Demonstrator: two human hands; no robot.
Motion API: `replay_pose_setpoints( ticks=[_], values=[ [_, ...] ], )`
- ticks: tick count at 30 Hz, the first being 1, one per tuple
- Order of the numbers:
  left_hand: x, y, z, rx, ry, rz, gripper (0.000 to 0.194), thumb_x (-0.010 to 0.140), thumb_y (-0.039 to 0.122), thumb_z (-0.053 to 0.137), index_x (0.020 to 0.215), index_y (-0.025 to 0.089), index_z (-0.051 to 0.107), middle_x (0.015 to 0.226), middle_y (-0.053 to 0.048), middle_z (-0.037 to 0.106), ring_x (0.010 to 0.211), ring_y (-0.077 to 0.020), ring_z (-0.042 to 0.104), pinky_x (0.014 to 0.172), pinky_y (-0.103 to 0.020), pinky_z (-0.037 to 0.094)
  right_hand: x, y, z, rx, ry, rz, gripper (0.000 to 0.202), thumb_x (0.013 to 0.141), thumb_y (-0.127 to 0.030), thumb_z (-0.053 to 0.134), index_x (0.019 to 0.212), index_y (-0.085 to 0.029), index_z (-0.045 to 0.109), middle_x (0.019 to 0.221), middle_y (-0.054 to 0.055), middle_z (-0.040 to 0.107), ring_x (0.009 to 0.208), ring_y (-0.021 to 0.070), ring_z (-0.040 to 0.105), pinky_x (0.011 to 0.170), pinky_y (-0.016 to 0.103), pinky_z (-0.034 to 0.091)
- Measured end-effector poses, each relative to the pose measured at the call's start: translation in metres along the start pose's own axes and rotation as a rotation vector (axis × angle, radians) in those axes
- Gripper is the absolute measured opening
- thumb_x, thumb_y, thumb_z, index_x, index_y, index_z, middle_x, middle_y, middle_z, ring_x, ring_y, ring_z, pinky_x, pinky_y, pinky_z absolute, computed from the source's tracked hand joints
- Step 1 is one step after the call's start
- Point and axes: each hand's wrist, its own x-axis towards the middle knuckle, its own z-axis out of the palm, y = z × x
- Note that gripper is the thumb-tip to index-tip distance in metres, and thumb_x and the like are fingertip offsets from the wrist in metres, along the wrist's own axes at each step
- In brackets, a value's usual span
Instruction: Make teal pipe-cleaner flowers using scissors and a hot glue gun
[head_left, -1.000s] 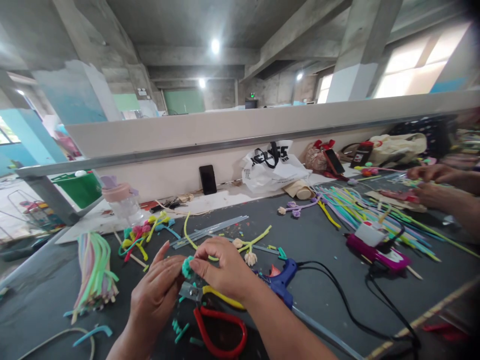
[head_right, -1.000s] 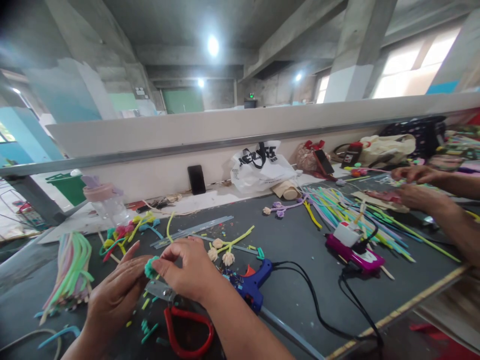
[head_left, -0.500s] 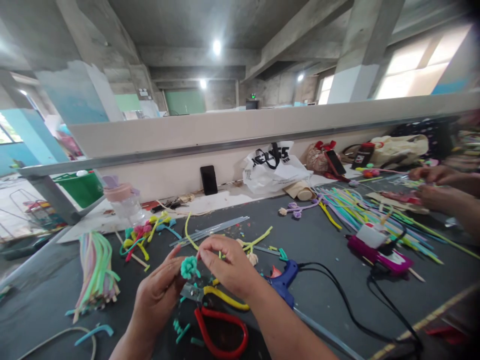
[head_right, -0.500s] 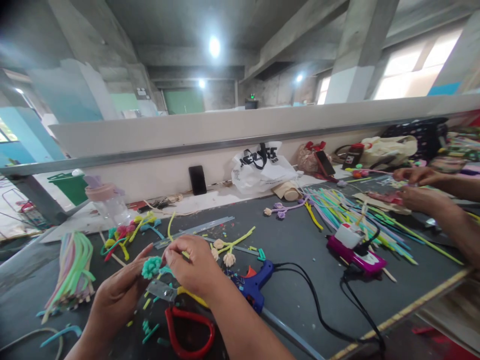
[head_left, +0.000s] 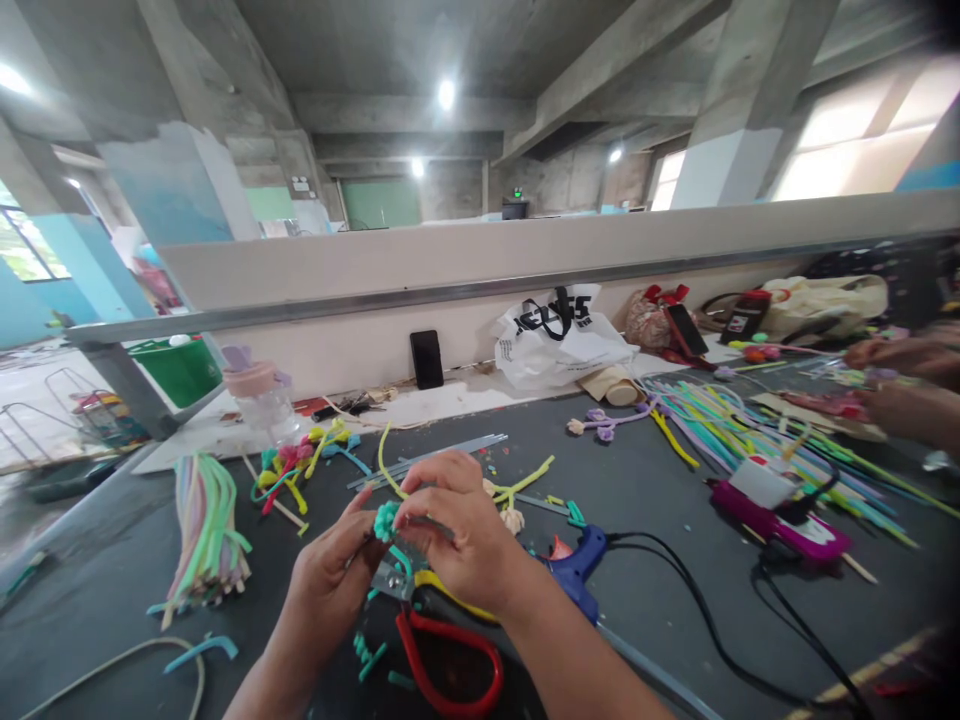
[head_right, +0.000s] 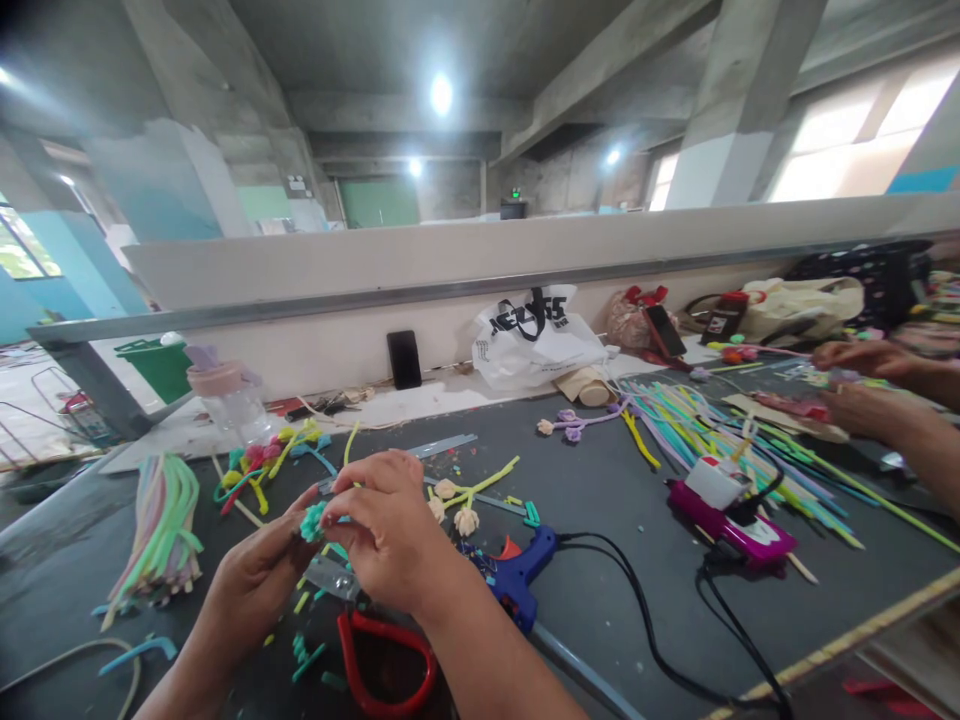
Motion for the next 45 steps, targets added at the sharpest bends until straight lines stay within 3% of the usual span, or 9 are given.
replay_pose_setpoints(
  ticks=[7,14,17,20,23,26,30,37,45],
  values=[
    [0.003,-0.003,-0.002,0.146,0.036,0.142,0.024,0.077,0.007,0.052,0.091,0.019,0.067,0.08,-0.001,0.073,0.082,-0.0198,0.07,0.099,-0.04,0.043,-0.002,-0.001,-0.002,-0.131,-0.094,0.038,0.005,0.082,-0.015,0.058,0.08,-0.019,0.057,0.102,0.004,0.055,0.099,0.0169,0.048,0.098,0.043,0.024],
    [0.003,-0.001,-0.001,0.203,-0.008,0.184,0.017,0.077,0.007,0.05,0.081,0.015,0.065,0.069,-0.001,0.068,0.069,-0.0149,0.067,0.102,-0.041,0.041,-0.004,-0.001,0.003,-0.12,-0.134,0.087,0.01,0.08,-0.009,0.056,0.077,-0.018,0.059,0.102,0.004,0.05,0.1,0.0184,0.043,0.091,0.039,0.03],
    [0.003,0.002,-0.001,0.135,-0.01,0.131,0.018,0.077,0.008,0.051,0.08,0.016,0.067,0.068,0.0,0.068,0.07,-0.0159,0.068,0.102,-0.041,0.039,-0.003,0.0,0.003,-0.038,-0.124,0.121,0.01,0.079,-0.009,0.058,0.074,-0.018,0.061,0.098,0.004,0.051,0.099,0.0188,0.045,0.091,0.04,0.031],
    [0.001,0.003,-0.001,-0.002,-0.024,-0.041,0.021,0.078,0.013,0.053,0.086,0.02,0.071,0.074,-0.001,0.071,0.073,-0.0185,0.068,0.094,-0.038,0.046,-0.002,0.002,0.003,0.207,-0.053,0.196,0.006,0.081,-0.018,0.06,0.076,-0.019,0.064,0.098,0.004,0.05,0.101,0.0184,0.048,0.092,0.038,0.035],
    [-0.004,0.0,0.001,-0.195,-0.01,-0.314,0.02,0.08,0.023,0.057,0.092,0.02,0.072,0.082,-0.004,0.074,0.076,-0.0208,0.067,0.077,-0.031,0.053,-0.002,0.004,0.002,0.483,0.063,0.28,0.021,0.085,-0.034,0.056,0.101,-0.022,0.063,0.113,0.007,0.048,0.112,0.0192,0.045,0.098,0.036,0.036],
    [-0.009,-0.005,0.005,-0.396,0.008,-0.444,0.023,0.082,0.029,0.057,0.097,0.02,0.072,0.087,-0.005,0.073,0.079,-0.0203,0.065,0.073,-0.028,0.051,-0.003,0.004,0.004,0.623,0.03,0.36,0.034,0.085,-0.041,0.055,0.115,-0.025,0.059,0.125,0.007,0.048,0.118,0.02,0.045,0.1,0.038,0.035],
    [-0.009,-0.006,0.008,-0.401,0.009,-0.455,0.029,0.08,0.029,0.059,0.107,0.021,0.069,0.092,-0.005,0.073,0.081,-0.0208,0.065,0.075,-0.029,0.05,-0.003,0.002,0.012,0.602,-0.085,0.359,0.026,0.084,-0.033,0.058,0.108,-0.026,0.066,0.117,0.007,0.06,0.112,0.0192,0.052,0.099,0.038,0.039],
    [-0.004,-0.001,0.003,-0.266,0.014,-0.343,0.031,0.077,0.023,0.061,0.107,0.022,0.069,0.109,-0.008,0.069,0.1,-0.0259,0.062,0.09,-0.036,0.046,-0.004,0.006,0.022,0.695,0.053,0.46,0.019,0.076,-0.033,0.068,0.093,-0.026,0.073,0.102,0.005,0.068,0.099,0.019,0.06,0.091,0.035,0.046],
    [0.0,0.007,-0.004,-0.358,0.045,-0.327,0.028,0.076,0.025,0.063,0.103,0.023,0.071,0.101,-0.008,0.071,0.093,-0.0234,0.063,0.082,-0.032,0.05,-0.003,0.005,0.021,0.705,-0.003,0.48,0.018,0.078,-0.034,0.066,0.093,-0.028,0.073,0.107,0.004,0.065,0.102,0.0182,0.059,0.091,0.034,0.045]
  ],
)
